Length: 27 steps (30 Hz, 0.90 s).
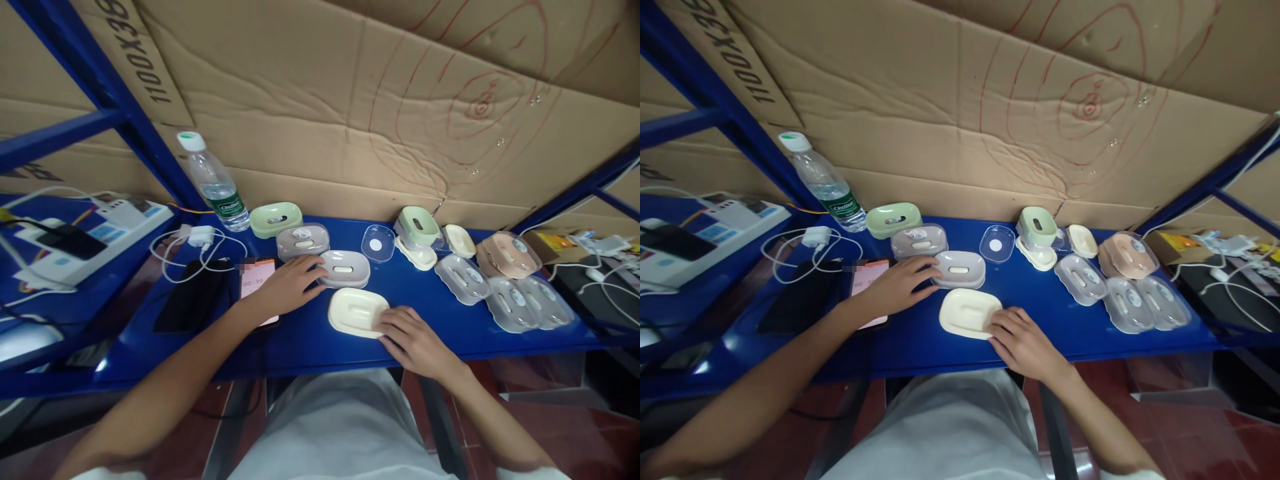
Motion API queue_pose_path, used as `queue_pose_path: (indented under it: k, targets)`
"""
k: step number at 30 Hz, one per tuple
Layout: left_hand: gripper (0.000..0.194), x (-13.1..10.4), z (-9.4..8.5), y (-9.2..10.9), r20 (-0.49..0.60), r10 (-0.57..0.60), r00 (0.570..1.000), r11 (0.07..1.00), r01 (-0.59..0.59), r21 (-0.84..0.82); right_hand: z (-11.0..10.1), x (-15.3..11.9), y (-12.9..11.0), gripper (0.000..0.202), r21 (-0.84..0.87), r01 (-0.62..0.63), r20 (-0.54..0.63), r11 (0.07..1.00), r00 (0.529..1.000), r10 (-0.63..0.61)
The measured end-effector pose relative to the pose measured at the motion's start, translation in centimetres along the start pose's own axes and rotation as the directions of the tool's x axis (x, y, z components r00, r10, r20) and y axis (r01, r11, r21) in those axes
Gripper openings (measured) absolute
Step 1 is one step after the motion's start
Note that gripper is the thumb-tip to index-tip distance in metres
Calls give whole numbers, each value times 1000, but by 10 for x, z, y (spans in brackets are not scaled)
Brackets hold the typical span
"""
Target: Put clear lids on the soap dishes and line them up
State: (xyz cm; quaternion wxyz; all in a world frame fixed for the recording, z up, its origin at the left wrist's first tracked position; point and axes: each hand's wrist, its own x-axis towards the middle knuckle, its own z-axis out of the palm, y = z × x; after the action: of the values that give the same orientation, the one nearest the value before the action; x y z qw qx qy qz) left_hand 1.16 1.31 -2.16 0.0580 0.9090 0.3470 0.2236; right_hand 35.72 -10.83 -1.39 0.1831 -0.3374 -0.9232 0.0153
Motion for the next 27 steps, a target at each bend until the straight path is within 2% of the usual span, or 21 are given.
queue_pose_path:
  k: [5,8,10,12,15,17,20,22,24,25,27]
  targets:
    - [24,0,-1,1,21,22,1000,1000,-22,15,-21,-39,22,18,-40,-181,-53,983,982,179]
    - [24,0,-2,3,21,9,1000,1000,-10,11,-38,-39,43,25,-95,-237,-144,967,964,222]
    - [22,0,-3,4,16,8,1000,1000,-8,4,-44,-21,58,28,-113,-275,-218,955,944,246]
    - [20,0,-4,5,11,14,1000,1000,-13,-8,-43,10,73,30,-126,-306,-228,944,935,272]
    - [19,0,-5,6,18,13,1000,1000,-13,-12,-29,65,96,29,-122,-327,-91,937,944,317]
    - [19,0,-6,6,31,10,999,1000,-10,-4,-16,93,109,17,-84,-331,-5,940,943,332]
    - [20,1,-6,7,46,11,999,1000,-11,3,-3,110,120,14,-25,-332,16,943,943,332]
    - [34,1,-6,9,47,-6,999,1000,6,-1,-3,109,118,16,81,-337,-38,938,939,341]
    - [59,0,-6,11,28,-39,999,999,40,-13,-7,104,110,22,364,-309,-112,878,922,371]
    - [72,0,-5,12,7,-54,999,998,54,-18,-9,103,104,26,542,-275,-124,794,908,400]
    - [89,0,-3,11,-44,-63,997,998,62,-24,-12,104,90,33,818,-208,-64,536,893,445]
